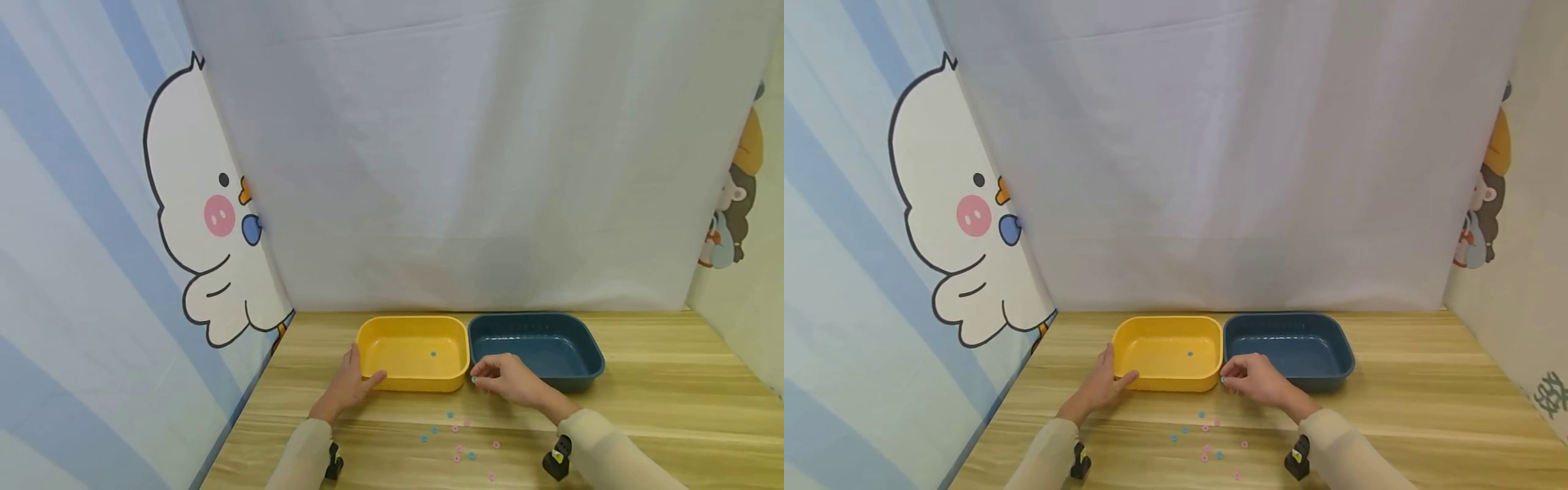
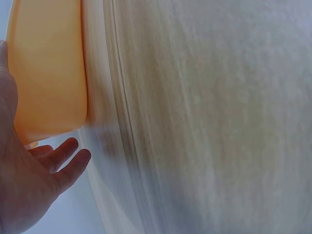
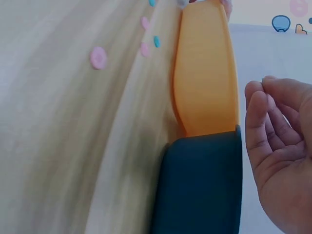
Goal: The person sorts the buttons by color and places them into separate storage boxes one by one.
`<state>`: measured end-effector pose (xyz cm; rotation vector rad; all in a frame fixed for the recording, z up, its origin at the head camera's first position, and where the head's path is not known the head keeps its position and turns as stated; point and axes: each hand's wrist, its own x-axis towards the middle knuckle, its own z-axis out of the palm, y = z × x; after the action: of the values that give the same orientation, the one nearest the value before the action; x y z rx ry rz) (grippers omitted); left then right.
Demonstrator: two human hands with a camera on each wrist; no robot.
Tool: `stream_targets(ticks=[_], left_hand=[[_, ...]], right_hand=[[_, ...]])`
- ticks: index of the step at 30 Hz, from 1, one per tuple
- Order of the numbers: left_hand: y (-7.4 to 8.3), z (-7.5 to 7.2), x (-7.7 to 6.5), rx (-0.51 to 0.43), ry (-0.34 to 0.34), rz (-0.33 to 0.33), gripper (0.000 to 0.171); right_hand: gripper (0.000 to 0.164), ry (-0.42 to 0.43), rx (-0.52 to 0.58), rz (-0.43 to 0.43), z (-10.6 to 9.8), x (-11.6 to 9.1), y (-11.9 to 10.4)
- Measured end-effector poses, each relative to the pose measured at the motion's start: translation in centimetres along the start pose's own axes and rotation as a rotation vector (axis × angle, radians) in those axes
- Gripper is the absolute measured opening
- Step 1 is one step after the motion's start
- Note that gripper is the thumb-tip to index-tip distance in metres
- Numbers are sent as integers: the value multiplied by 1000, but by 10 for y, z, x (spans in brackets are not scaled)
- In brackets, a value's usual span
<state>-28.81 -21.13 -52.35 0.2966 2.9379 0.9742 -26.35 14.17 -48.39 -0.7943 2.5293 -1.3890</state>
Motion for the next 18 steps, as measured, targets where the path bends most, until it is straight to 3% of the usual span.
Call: stream_targets(ticks=[18], left_hand=[[0,0,0,14,-4,7,104]], right_hand=[[14,67,-24,42,-12,25,-1]])
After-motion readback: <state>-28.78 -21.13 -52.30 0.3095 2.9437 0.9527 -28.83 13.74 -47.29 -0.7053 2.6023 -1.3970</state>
